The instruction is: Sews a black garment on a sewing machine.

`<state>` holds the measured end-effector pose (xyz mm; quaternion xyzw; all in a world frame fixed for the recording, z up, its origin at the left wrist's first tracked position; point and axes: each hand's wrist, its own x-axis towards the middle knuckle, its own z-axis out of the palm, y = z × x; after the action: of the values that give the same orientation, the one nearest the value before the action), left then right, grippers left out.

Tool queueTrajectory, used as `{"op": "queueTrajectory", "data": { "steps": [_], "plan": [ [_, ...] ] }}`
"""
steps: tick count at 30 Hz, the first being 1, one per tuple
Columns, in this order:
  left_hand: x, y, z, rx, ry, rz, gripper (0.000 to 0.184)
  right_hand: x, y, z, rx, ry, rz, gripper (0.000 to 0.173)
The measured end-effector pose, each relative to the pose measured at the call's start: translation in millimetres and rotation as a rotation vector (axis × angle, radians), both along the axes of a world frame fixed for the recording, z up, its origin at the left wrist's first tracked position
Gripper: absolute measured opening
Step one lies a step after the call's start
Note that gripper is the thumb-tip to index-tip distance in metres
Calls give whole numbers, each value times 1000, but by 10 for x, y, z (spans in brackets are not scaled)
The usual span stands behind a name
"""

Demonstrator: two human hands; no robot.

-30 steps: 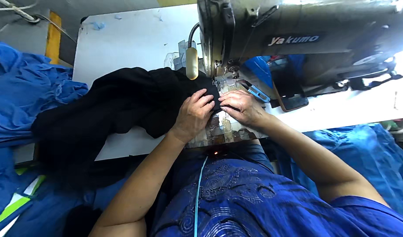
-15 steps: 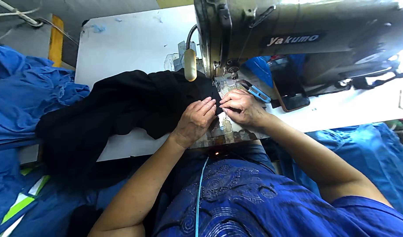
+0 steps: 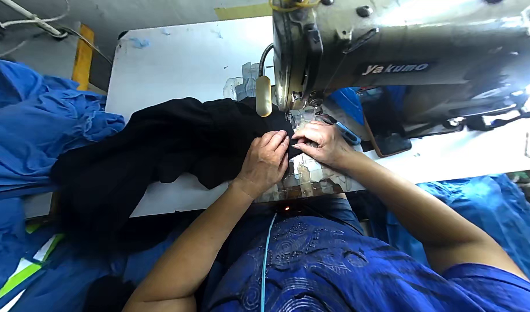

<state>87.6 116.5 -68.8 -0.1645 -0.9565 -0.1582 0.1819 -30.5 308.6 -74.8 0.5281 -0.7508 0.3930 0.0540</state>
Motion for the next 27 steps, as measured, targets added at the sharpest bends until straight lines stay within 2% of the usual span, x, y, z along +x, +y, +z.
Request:
{"op": "queueTrajectory", "data": {
  "steps": [5, 13, 18, 21, 27],
  "plan": [
    [5, -13, -56, -50, 22, -4, 39, -9, 15, 4, 139, 132, -10, 33],
    [-40, -78, 22, -135, 6, -48, 39, 16, 23, 106, 348, 293, -15, 42],
    [-30, -149, -20, -54, -26, -85, 44, 91, -4, 79, 334, 379, -61, 39],
    [-45, -169, -46, -40, -34, -100, 50, 110, 15, 41, 329, 355, -78, 40],
    [-72, -178, -35, -36, -18, -116, 47, 108, 23, 28, 313, 323, -65, 41]
  ]
}}
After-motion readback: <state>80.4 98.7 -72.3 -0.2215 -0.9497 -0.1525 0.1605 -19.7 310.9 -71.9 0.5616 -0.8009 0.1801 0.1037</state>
